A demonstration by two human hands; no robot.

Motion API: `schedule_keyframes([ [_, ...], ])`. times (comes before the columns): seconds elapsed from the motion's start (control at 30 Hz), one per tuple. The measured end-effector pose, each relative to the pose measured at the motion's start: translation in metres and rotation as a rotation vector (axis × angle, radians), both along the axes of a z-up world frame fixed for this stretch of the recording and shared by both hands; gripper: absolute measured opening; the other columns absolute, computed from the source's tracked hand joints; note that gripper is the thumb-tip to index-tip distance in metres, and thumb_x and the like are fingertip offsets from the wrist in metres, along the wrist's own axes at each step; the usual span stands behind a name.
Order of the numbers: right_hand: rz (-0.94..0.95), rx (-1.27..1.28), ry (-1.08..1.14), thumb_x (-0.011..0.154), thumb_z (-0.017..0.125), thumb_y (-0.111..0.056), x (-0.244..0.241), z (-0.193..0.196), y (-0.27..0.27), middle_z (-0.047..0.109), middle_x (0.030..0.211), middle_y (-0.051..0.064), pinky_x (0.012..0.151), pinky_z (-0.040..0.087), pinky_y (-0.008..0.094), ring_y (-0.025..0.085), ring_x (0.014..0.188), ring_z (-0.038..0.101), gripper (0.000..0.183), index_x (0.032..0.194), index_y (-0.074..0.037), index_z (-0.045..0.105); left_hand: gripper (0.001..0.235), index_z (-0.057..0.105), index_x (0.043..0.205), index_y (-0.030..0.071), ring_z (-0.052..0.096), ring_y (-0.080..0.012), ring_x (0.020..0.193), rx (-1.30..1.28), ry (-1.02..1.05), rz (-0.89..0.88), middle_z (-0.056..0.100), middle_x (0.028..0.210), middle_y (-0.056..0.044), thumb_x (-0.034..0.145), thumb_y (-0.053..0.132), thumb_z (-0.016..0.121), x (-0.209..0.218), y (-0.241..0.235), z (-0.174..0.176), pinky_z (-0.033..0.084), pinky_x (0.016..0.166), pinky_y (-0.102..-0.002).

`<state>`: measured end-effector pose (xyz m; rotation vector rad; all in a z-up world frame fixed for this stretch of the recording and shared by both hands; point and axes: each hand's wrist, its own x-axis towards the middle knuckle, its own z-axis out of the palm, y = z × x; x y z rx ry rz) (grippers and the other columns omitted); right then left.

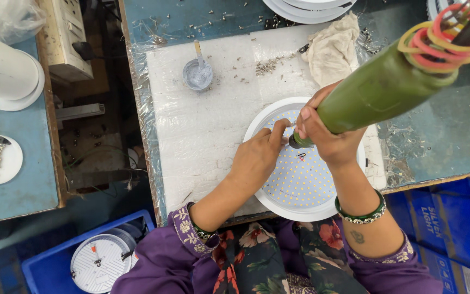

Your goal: The person assembles LED lighting fixtures by picking up small screws from the workstation, placing them into holes on the LED circuit board within a circular white housing, and driving them in with a pneumatic screwdriver.

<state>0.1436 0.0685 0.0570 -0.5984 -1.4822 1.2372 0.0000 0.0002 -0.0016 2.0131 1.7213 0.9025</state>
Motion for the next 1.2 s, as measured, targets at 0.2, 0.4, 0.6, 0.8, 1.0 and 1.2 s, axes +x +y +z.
schedule_keyframes([
  [0.2,0.009,0.020,0.028,0.104,0.058,0.012,0.004,-0.002,-0.002,0.056,0.079,0.010,0.055,0.051,0.027,0.014,0.062,0.060,0.014,0.107,0.004,0.048,0.032,0.048,0.132,0.016,0.067,-0.0293,0.067,-0.010,0.000,0.014,0.063,0.075,-0.007,0.102,0.020,0.060,0.000,-0.001,-0.001,0.052,0.054,-0.042],
  [0.4,0.062,-0.028,0.147,0.103,0.058,0.013,0.006,0.001,-0.002,0.057,0.082,0.011,0.058,0.053,0.028,0.015,0.064,0.060,0.018,0.110,0.002,0.047,0.033,0.052,0.128,0.016,0.069,-0.0302,0.069,-0.033,-0.063,0.027,0.068,0.081,-0.007,0.098,0.021,0.065,0.000,0.000,0.005,0.054,0.054,-0.042],
  [0.6,0.085,-0.030,0.198,0.102,0.061,0.014,0.021,0.016,-0.001,0.058,0.082,0.010,0.058,0.053,0.028,0.014,0.063,0.060,0.020,0.111,0.001,0.049,0.030,0.062,0.117,0.012,0.068,-0.0280,0.094,0.134,-0.125,0.017,0.069,0.099,-0.005,0.088,0.014,0.071,-0.021,0.005,0.017,0.056,0.075,-0.039],
  [0.8,0.044,-0.033,0.182,0.104,0.064,0.010,0.036,0.030,-0.004,0.059,0.083,0.011,0.060,0.053,0.029,0.015,0.064,0.060,0.015,0.109,0.003,0.052,0.015,0.071,0.098,0.010,0.062,-0.0232,0.097,0.236,0.210,-0.094,0.064,0.094,-0.004,0.084,0.010,0.069,-0.011,0.019,0.017,0.052,0.078,-0.037],
  [1.0,-0.034,-0.024,0.149,0.099,0.065,0.010,0.049,0.032,-0.019,0.057,0.081,0.010,0.058,0.054,0.029,0.016,0.063,0.062,0.016,0.109,0.004,0.054,0.014,0.070,0.093,0.008,0.062,-0.0237,0.097,0.244,0.421,-0.135,0.063,0.092,-0.006,0.080,0.007,0.066,-0.005,0.033,0.005,0.053,0.076,-0.036],
  [1.2,-0.029,-0.021,0.174,0.100,0.066,0.009,0.065,0.039,-0.026,0.058,0.083,0.010,0.060,0.054,0.028,0.016,0.064,0.062,0.015,0.107,0.004,0.053,0.013,0.067,0.094,0.004,0.061,-0.0260,0.095,0.209,0.438,-0.146,0.062,0.092,-0.009,0.081,0.005,0.066,-0.004,0.033,0.005,0.054,0.075,-0.037],
])
